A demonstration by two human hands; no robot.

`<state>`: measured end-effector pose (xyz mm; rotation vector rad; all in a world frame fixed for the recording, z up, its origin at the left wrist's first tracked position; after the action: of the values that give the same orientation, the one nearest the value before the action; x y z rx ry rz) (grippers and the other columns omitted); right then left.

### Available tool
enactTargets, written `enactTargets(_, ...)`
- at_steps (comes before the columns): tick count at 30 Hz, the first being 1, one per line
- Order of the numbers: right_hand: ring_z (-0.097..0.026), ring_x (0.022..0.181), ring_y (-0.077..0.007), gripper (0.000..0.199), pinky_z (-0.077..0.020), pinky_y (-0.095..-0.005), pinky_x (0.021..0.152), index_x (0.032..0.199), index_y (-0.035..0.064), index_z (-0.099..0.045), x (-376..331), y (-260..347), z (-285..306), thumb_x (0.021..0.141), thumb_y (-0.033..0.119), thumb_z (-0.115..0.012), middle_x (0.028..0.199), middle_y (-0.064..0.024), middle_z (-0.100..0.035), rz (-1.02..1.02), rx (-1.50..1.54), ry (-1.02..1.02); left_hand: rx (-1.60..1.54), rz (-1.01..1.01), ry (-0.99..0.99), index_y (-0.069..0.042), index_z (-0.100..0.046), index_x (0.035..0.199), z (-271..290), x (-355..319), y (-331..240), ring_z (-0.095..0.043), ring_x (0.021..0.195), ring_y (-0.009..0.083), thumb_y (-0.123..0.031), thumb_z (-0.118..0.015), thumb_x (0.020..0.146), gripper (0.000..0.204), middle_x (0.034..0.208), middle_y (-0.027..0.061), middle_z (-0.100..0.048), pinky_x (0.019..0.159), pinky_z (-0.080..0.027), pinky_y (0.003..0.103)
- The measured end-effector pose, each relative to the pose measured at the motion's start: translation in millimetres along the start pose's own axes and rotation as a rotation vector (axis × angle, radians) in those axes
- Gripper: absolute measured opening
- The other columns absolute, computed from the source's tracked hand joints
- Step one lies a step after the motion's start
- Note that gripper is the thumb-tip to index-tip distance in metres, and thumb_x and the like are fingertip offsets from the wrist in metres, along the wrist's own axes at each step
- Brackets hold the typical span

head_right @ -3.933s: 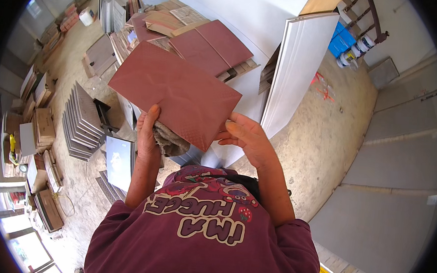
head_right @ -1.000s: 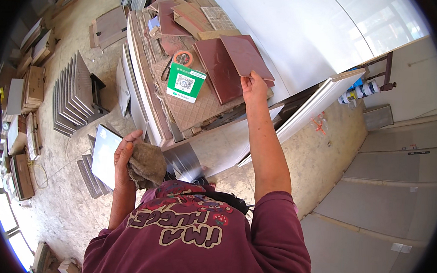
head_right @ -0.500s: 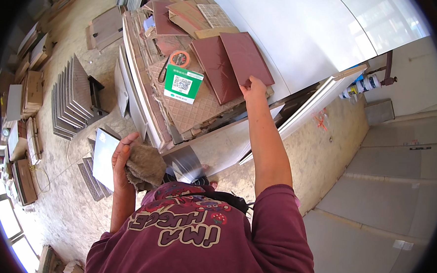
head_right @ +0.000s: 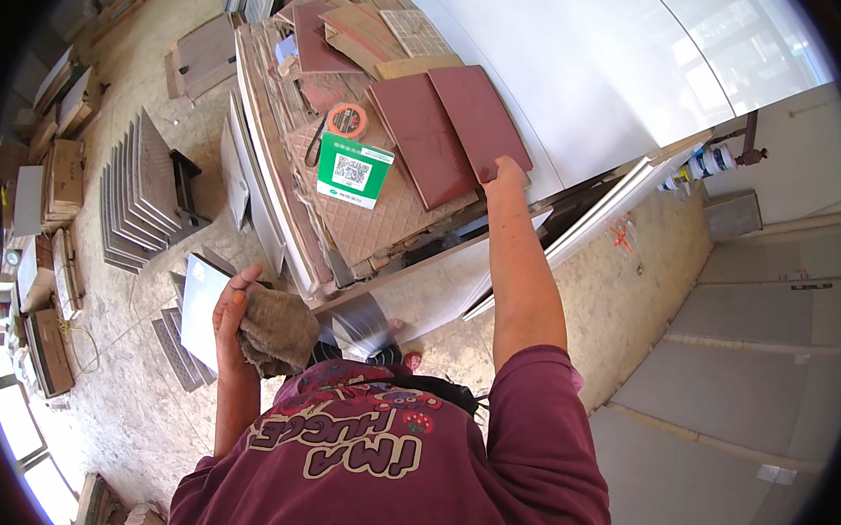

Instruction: The person picks up a red tile from a stack, wipes its surface with a cloth, and places it back onto the pile.

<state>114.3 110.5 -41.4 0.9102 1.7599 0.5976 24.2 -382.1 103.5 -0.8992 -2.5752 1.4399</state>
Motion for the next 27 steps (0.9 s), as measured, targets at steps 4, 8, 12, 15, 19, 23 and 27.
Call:
enactTargets(4,-0.049,0.103,-0.0326,0.038,-0.0496,-0.0493,0.076,0.120,0.0044,-0.041,5.9,-0.2,2.9,0.083,0.002,-0.047,0.121,-0.0138,-0.044,-0.058,-0.064,-0.117,0.004,-0.004,0.000,0.002,-0.055,0.113,3.2,2.8,-0.2,-0.055,0.073,0.0086,-0.018,-0.054,0.088,0.032,0.081,0.0008,-0.058,0.071,-0.044,0.021)
enactTargets(8,-0.047,0.106,-0.0319,0.040,-0.0480,-0.0490,0.078,0.121,0.0070,-0.041,14.1,2.2,4.3,0.082,0.005,-0.049,0.122,-0.0118,-0.044,-0.078,-0.094,-0.125,0.040,-0.003,-0.011,0.001,-0.055,0.113,4.8,6.4,2.8,-0.057,0.073,0.0101,-0.024,-0.057,0.086,0.037,0.081,0.0011,-0.059,0.069,-0.046,0.022)
enactTargets(12,-0.046,0.108,-0.0306,0.044,-0.0447,-0.0515,0.082,0.122,0.0098,-0.042,12.0,4.7,5.7,0.079,0.010,-0.053,0.124,-0.0111,-0.044,-0.067,-0.210,-0.166,0.050,0.013,-0.024,0.001,-0.054,0.114,5.7,8.4,4.0,-0.058,0.073,0.0106,-0.026,-0.058,0.085,0.039,0.080,0.0013,-0.060,0.067,-0.047,0.022)
enactTargets(15,-0.048,0.107,-0.0320,0.046,-0.0445,-0.0530,0.081,0.118,0.0087,-0.047,14.4,9.0,12.4,0.074,0.005,-0.060,0.122,-0.0117,-0.045,-0.090,-0.265,-0.195,0.035,0.019,-0.029,0.001,-0.053,0.114,3.2,9.5,3.5,-0.058,0.072,0.0106,-0.025,-0.057,0.086,0.039,0.081,0.0018,-0.060,0.066,-0.046,0.022)
enactTargets(19,-0.047,0.109,-0.0327,0.048,-0.0429,-0.0540,0.083,0.120,0.0094,-0.046,23.5,11.3,19.6,0.074,0.009,-0.060,0.124,-0.0123,-0.044,-0.087,-0.330,-0.154,0.055,0.007,-0.036,0.002,-0.053,0.113,5.7,11.4,4.8,-0.057,0.071,0.0101,-0.025,-0.056,0.086,0.039,0.080,0.0015,-0.059,0.065,-0.045,0.021)
enactTargets(23,-0.045,0.111,-0.0322,0.048,-0.0424,-0.0544,0.084,0.119,0.0098,-0.047,32.2,8.8,22.2,0.073,0.011,-0.060,0.124,-0.0118,-0.045,-0.117,-0.344,-0.102,0.066,0.009,-0.043,0.002,-0.053,0.113,5.6,12.1,5.3,-0.056,0.069,0.0095,-0.026,-0.056,0.086,0.039,0.078,0.0011,-0.058,0.064,-0.044,0.021)
enactTargets(27,-0.045,0.112,-0.0318,0.046,-0.0425,-0.0543,0.084,0.117,0.0104,-0.047,24.7,11.0,16.3,0.073,0.010,-0.059,0.124,-0.0112,-0.045,-0.137,-0.380,-0.111,0.054,0.015,-0.051,0.002,-0.053,0.113,2.8,11.0,4.5,-0.055,0.069,0.0093,-0.026,-0.056,0.086,0.040,0.078,0.0009,-0.058,0.064,-0.043,0.020)
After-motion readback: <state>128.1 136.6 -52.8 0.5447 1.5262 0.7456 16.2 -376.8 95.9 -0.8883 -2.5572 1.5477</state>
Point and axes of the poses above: each hand's wrist, its own x-axis towards the middle knuckle, its own z-axis out of the back of the hand, y = z × x, the point moved 6 cm from there along x, towards the middle knuckle
